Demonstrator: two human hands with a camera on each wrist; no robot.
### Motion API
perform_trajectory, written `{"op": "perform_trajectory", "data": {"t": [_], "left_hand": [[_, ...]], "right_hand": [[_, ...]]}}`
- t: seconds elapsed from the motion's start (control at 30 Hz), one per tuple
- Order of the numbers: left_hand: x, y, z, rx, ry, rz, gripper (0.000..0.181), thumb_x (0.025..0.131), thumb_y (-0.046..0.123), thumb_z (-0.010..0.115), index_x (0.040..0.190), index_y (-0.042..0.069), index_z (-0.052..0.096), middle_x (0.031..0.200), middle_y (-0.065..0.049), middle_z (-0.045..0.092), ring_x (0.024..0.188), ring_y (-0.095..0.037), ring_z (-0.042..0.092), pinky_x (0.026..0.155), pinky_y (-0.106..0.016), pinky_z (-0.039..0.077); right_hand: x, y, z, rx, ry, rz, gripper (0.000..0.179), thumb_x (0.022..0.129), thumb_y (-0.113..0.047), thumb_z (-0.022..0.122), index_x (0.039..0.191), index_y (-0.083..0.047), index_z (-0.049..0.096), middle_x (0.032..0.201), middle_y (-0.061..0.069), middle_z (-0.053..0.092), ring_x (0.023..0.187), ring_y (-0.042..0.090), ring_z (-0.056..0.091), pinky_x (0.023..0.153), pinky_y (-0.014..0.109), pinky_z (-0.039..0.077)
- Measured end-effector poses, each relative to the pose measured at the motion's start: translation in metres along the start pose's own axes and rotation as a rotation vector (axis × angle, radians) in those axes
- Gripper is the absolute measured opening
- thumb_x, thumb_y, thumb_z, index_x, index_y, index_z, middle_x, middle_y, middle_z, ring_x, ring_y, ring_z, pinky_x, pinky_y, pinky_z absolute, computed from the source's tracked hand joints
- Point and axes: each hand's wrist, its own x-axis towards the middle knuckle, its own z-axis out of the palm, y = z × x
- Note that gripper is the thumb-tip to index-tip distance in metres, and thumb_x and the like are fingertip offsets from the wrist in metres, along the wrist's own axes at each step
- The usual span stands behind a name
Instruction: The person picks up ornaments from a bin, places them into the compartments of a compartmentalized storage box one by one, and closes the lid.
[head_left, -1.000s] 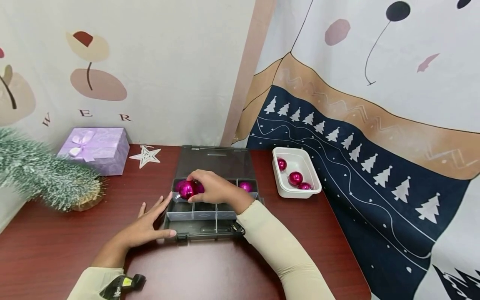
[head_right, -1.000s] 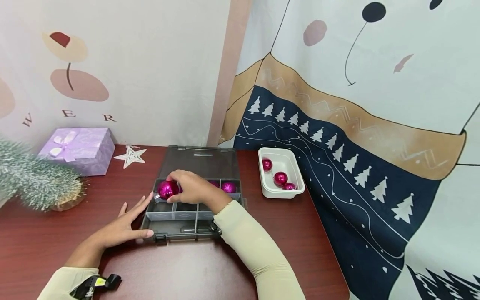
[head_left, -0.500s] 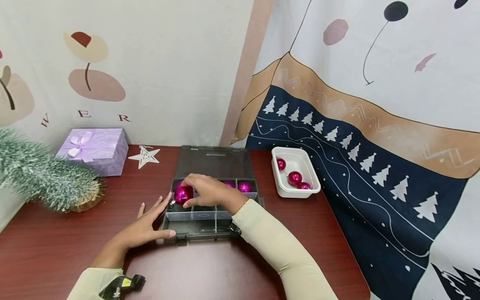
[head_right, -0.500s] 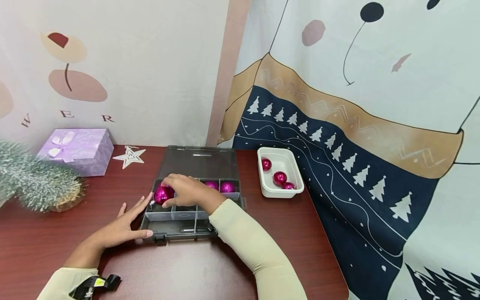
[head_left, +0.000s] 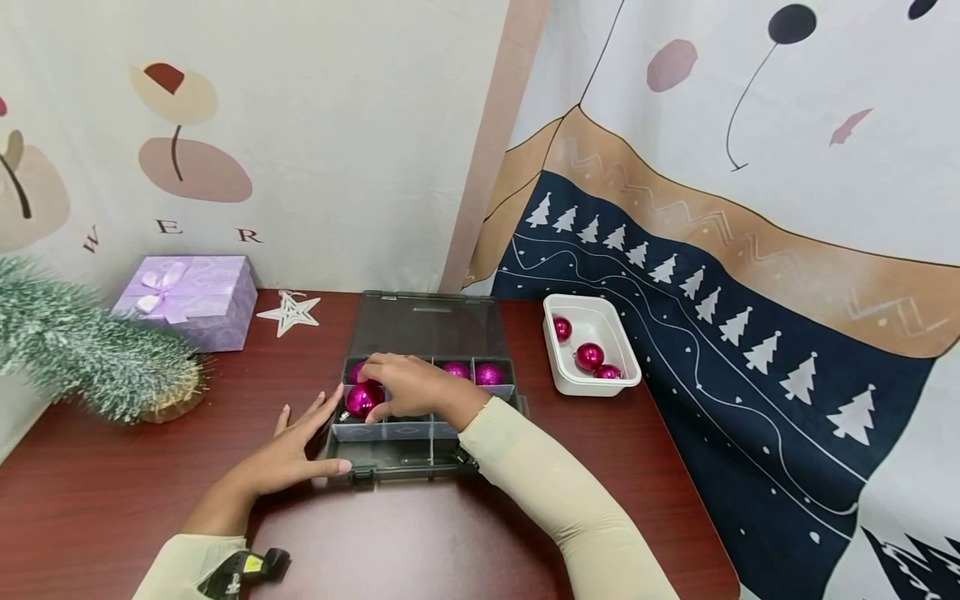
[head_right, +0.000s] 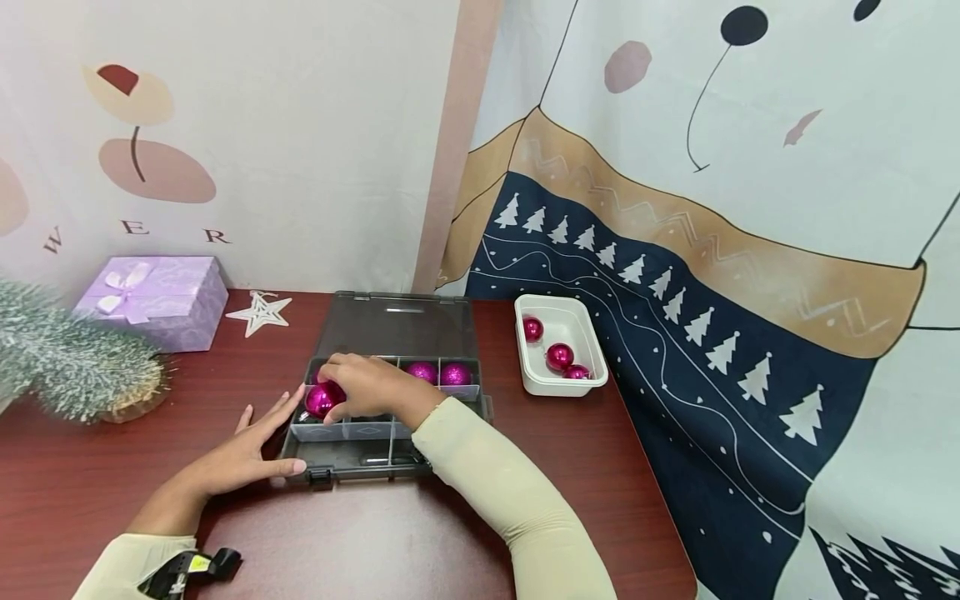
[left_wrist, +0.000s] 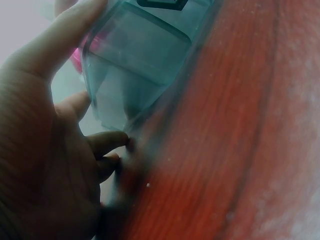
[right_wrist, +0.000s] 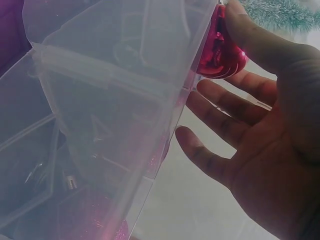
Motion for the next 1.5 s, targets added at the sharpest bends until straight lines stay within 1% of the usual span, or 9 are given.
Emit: {"op": "perform_trajectory", "data": {"t": [0.23, 0.4, 0.57, 0.8, 0.97, 1.1, 1.23, 1.37, 1.5], "left_hand": [[0.0, 0.002, 0.0, 0.003, 0.001, -0.003, 0.116, 0.09, 0.038, 0.086, 0.177, 0.017, 0.013, 0.181, -0.029, 0.015, 0.162, -0.069, 0.004, 0.122, -0.078, -0.029], [-0.001, 0.003, 0.0, 0.004, 0.002, -0.009, 0.116, 0.09, 0.038, 0.086, 0.177, 0.017, 0.013, 0.18, -0.03, 0.016, 0.162, -0.069, 0.004, 0.122, -0.077, -0.029], [-0.001, 0.002, 0.0, 0.011, 0.003, -0.01, 0.116, 0.09, 0.039, 0.086, 0.178, 0.018, 0.013, 0.181, -0.029, 0.016, 0.162, -0.069, 0.004, 0.123, -0.078, -0.029], [0.0, 0.001, 0.0, 0.007, 0.004, -0.005, 0.116, 0.09, 0.038, 0.086, 0.178, 0.021, 0.013, 0.181, -0.029, 0.016, 0.161, -0.069, 0.004, 0.122, -0.078, -0.03], [0.0, 0.001, 0.0, 0.013, 0.004, -0.007, 0.116, 0.09, 0.039, 0.086, 0.178, 0.023, 0.013, 0.18, -0.03, 0.017, 0.161, -0.069, 0.004, 0.122, -0.078, -0.029], [-0.001, 0.002, 0.0, 0.015, 0.006, -0.006, 0.116, 0.089, 0.039, 0.087, 0.178, 0.023, 0.013, 0.18, -0.031, 0.017, 0.161, -0.069, 0.005, 0.122, -0.078, -0.029], [-0.001, 0.002, 0.0, 0.018, 0.011, -0.006, 0.116, 0.089, 0.039, 0.087, 0.178, 0.022, 0.014, 0.179, -0.031, 0.018, 0.161, -0.069, 0.005, 0.123, -0.078, -0.029], [-0.001, 0.003, 0.0, 0.022, 0.016, -0.005, 0.117, 0.089, 0.039, 0.087, 0.178, 0.02, 0.014, 0.179, -0.032, 0.019, 0.161, -0.07, 0.006, 0.123, -0.078, -0.028], [-0.001, 0.003, 0.0, 0.02, 0.013, -0.007, 0.117, 0.089, 0.039, 0.087, 0.178, 0.021, 0.014, 0.179, -0.031, 0.019, 0.161, -0.069, 0.006, 0.123, -0.078, -0.028]], "right_hand": [[0.001, 0.002, 0.003, 0.012, -0.001, -0.001, 0.071, 0.095, -0.052, 0.082, 0.155, -0.018, 0.061, 0.166, 0.003, 0.053, 0.152, 0.018, 0.055, 0.126, 0.037, 0.048], [0.003, 0.003, 0.004, 0.011, -0.002, -0.009, 0.07, 0.095, -0.052, 0.081, 0.153, -0.02, 0.062, 0.162, 0.001, 0.054, 0.145, 0.016, 0.058, 0.12, 0.032, 0.052], [0.002, 0.002, 0.004, 0.007, -0.001, -0.014, 0.067, 0.095, -0.052, 0.082, 0.151, -0.021, 0.063, 0.159, 0.001, 0.055, 0.141, 0.016, 0.059, 0.117, 0.032, 0.054], [0.002, 0.001, 0.004, 0.032, -0.019, 0.019, 0.067, 0.095, -0.05, 0.082, 0.153, -0.022, 0.062, 0.163, 0.0, 0.053, 0.148, 0.017, 0.055, 0.122, 0.034, 0.051], [0.0, 0.001, 0.001, 0.066, -0.016, 0.04, 0.066, 0.096, -0.048, 0.082, 0.154, -0.023, 0.061, 0.163, -0.001, 0.052, 0.147, 0.015, 0.057, 0.121, 0.033, 0.052], [-0.003, 0.002, -0.002, 0.091, 0.012, 0.031, 0.063, 0.096, -0.044, 0.084, 0.151, -0.021, 0.063, 0.161, -0.001, 0.054, 0.146, 0.016, 0.058, 0.12, 0.032, 0.052], [-0.008, 0.006, -0.009, 0.152, 0.049, 0.008, 0.059, 0.097, -0.037, 0.085, 0.149, -0.016, 0.065, 0.16, 0.003, 0.055, 0.146, 0.019, 0.058, 0.121, 0.033, 0.052], [-0.018, 0.014, -0.017, 0.233, 0.096, -0.019, 0.055, 0.099, -0.031, 0.084, 0.147, -0.011, 0.066, 0.158, 0.006, 0.057, 0.147, 0.023, 0.058, 0.122, 0.035, 0.051], [-0.031, 0.026, -0.024, 0.298, 0.163, -0.042, 0.051, 0.099, -0.029, 0.084, 0.143, -0.008, 0.068, 0.151, 0.007, 0.062, 0.143, 0.023, 0.061, 0.122, 0.037, 0.052]]}}
